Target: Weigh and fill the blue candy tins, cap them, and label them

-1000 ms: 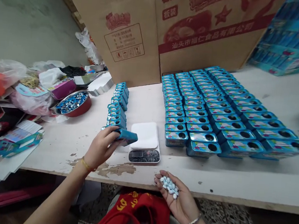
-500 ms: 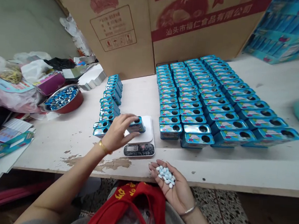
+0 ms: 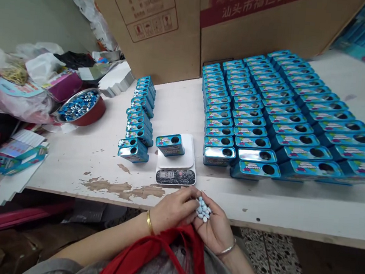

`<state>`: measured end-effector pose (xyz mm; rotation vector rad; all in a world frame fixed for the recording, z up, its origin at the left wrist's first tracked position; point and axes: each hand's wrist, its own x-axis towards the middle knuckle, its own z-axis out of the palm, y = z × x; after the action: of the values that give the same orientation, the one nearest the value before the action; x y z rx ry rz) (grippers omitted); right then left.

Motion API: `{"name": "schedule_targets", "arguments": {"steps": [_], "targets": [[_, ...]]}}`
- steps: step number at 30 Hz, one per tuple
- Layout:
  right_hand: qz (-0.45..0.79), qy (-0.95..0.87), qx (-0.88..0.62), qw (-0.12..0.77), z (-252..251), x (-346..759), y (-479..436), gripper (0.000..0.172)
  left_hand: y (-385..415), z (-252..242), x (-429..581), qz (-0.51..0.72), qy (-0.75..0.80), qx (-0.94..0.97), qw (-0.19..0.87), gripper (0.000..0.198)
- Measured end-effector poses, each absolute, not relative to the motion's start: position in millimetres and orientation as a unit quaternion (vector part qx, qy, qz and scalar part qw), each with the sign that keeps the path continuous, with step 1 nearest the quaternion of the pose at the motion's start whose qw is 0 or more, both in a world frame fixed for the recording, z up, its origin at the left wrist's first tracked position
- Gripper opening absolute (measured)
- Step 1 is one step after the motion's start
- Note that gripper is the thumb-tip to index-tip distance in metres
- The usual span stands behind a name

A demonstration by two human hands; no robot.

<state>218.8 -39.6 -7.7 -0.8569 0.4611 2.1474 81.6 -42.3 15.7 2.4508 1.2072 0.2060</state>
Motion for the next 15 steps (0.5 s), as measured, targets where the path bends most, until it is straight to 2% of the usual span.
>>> {"name": "schedule_targets", "arguments": {"steps": [4,15], "targets": [[0.846,0.187,-0.324,0.381,-3.4,217.5,-36.5,0.031,-40.4,19.5,81.8,0.101,0.460,0.855,0.218,0.019],[0.847,0.138,-0.302,0.414,4.1,204.4,-15.0,0.030,-19.9,25.6,68.8,0.170,0.438,0.869,0.155,0.016]]}}
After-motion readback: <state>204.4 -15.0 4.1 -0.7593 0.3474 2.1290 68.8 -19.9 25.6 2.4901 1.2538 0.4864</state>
